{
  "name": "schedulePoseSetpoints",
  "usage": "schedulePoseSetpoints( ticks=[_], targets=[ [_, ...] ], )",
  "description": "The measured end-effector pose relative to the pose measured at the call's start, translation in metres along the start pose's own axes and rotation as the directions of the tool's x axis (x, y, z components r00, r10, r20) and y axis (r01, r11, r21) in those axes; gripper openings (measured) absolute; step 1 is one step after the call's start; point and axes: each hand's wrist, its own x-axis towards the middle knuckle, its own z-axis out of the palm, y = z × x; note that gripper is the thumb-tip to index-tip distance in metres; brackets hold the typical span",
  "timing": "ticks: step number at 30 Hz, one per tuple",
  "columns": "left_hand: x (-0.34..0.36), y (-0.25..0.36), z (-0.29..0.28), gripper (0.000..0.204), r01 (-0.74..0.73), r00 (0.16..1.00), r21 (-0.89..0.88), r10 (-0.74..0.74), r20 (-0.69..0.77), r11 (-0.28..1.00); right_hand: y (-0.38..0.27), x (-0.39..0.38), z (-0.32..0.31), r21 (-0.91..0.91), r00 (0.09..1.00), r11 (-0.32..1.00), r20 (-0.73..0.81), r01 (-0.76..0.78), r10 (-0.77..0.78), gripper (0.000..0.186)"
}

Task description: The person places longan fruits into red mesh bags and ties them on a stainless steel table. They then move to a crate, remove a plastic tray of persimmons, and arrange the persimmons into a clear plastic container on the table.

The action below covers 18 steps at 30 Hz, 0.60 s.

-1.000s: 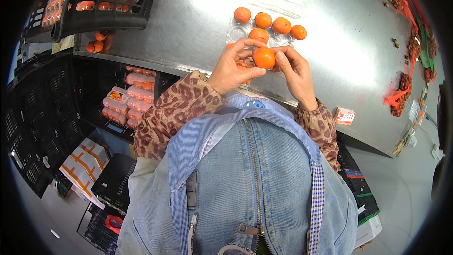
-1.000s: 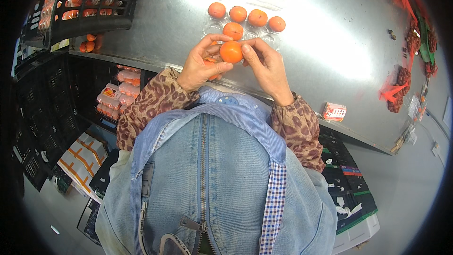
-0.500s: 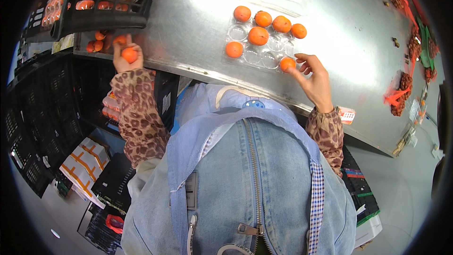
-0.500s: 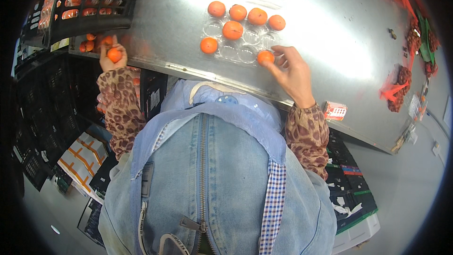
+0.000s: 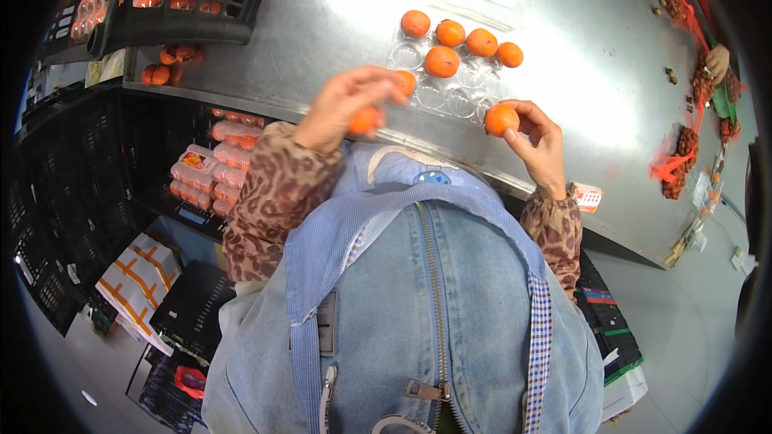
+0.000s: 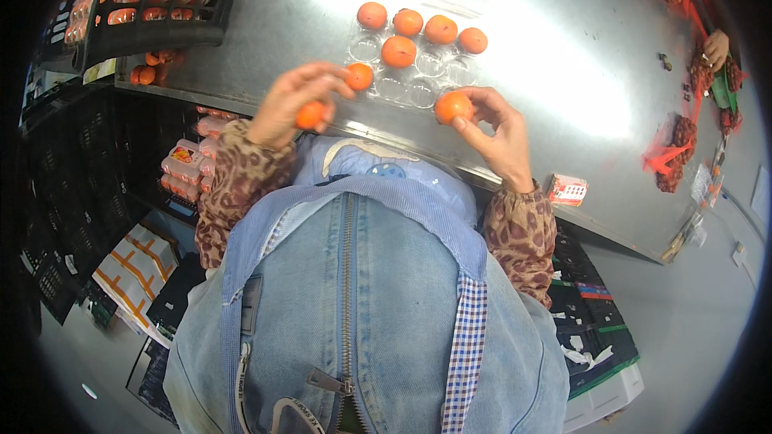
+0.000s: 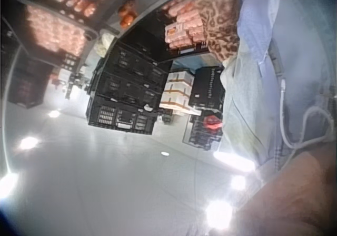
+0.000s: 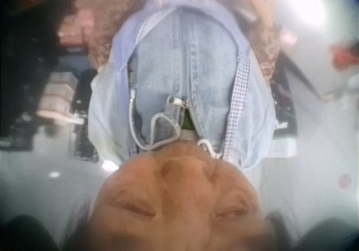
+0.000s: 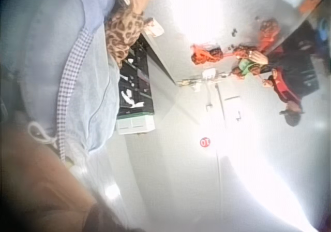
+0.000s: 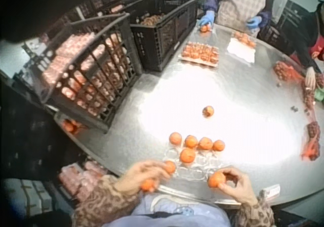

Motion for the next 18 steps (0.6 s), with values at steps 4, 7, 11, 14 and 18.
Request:
schedulePoseSetpoints(
  ticks=[4,7,11,14,18],
  targets=[
    [0.017,0.005,0.049,0.041,0.131,0.97,-0.002,-0.128,0.207,0.991,-0.009,-0.003,0.018,0.307,0.997,0.951,0.069,0.02,-0.043,0.039],
    [0.019,0.004,0.064,0.05,0.284,0.916,-0.058,-0.254,0.31,0.957,-0.015,-0.002,0.028,0.272,0.991,0.959,0.076,0.082,-0.106,0.041],
    [0.019,-0.003,0.067,0.037,0.176,0.948,-0.167,-0.121,0.295,0.97,-0.019,0.0,0.033,0.201,0.985,0.968,0.044,0.152,-0.164,0.045],
    [0.02,-0.011,0.07,0.038,-0.091,0.989,-0.034,0.094,0.117,0.995,-0.019,0.001,0.033,0.281,0.993,0.954,0.008,0.108,-0.115,0.047],
    [0.02,-0.015,0.071,0.047,-0.253,0.967,0.114,0.249,0.047,0.961,-0.018,0.002,0.035,0.273,0.997,0.96,0.031,0.06,-0.071,0.046]
  ],
)
